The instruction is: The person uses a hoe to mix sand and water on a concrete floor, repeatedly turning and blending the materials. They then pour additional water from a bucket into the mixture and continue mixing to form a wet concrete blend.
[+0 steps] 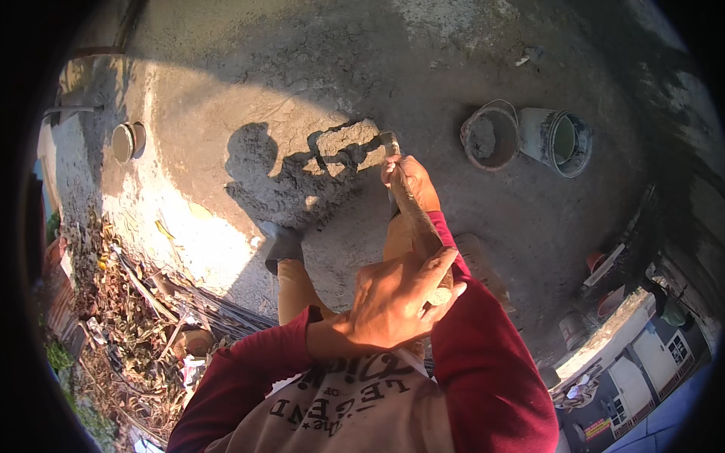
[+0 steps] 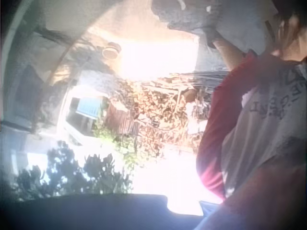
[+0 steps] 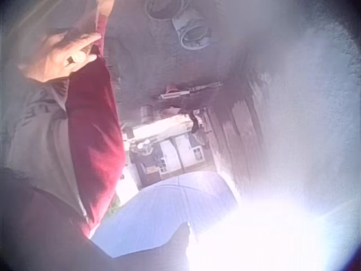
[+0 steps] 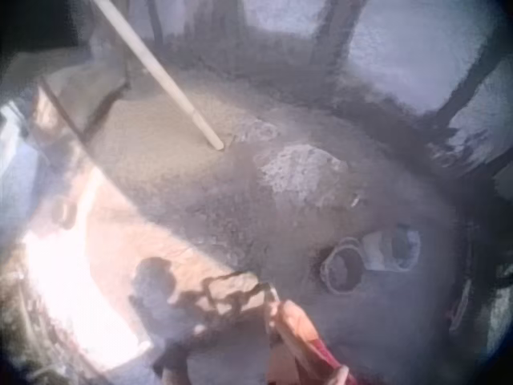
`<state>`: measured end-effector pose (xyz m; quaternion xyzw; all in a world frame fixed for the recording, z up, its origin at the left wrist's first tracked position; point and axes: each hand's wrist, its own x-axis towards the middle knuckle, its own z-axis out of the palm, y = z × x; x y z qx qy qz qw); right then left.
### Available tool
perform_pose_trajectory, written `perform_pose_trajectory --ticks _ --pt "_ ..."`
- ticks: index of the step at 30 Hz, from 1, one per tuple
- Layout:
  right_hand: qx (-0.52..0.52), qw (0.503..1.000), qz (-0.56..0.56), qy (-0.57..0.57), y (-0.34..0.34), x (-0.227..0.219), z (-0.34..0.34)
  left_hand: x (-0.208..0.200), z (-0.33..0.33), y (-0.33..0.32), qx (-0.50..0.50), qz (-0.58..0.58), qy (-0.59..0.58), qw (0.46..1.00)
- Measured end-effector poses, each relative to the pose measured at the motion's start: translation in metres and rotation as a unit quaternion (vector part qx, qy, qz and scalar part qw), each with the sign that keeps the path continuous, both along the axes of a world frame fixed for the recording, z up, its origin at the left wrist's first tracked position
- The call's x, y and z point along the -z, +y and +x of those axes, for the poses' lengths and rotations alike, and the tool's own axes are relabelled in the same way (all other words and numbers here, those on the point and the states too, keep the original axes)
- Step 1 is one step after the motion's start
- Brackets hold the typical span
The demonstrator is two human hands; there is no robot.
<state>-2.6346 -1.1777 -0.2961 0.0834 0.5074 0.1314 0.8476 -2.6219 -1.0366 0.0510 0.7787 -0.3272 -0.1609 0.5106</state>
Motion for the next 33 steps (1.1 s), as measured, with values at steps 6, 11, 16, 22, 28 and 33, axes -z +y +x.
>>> perform_pose_trajectory --ticks 6,11,16,22,28,33 --pt "0.027 0.955 -0.286 0.066 -0.12 -0.09 -0.05 -0.049 0.013 -0.046 0.125 -0.101 0.101 0.982" --pt "0.154 0.867 -0.407 0.242 -0.147 -0.099 -0.051 -0.004 0.063 -0.004 0.242 0.258 0.052 0.934" --pt "0.203 0.819 -0.452 0.288 -0.121 -0.023 -0.036 0.217 0.052 0.05 0.167 0.463 0.009 0.87" --pt "0.154 0.834 -0.416 0.328 -0.125 -0.002 -0.037 0.331 0.028 0.072 0.135 0.447 -0.006 0.884" --pt "0.12 0.814 -0.444 0.354 -0.075 -0.071 -0.028 0.316 -0.003 0.13 0.062 0.359 -0.028 0.931" --pt "0.092 0.827 -0.486 0.268 0.002 -0.147 0.008 0.246 -0.021 0.206 -0.033 0.306 -0.04 0.95"
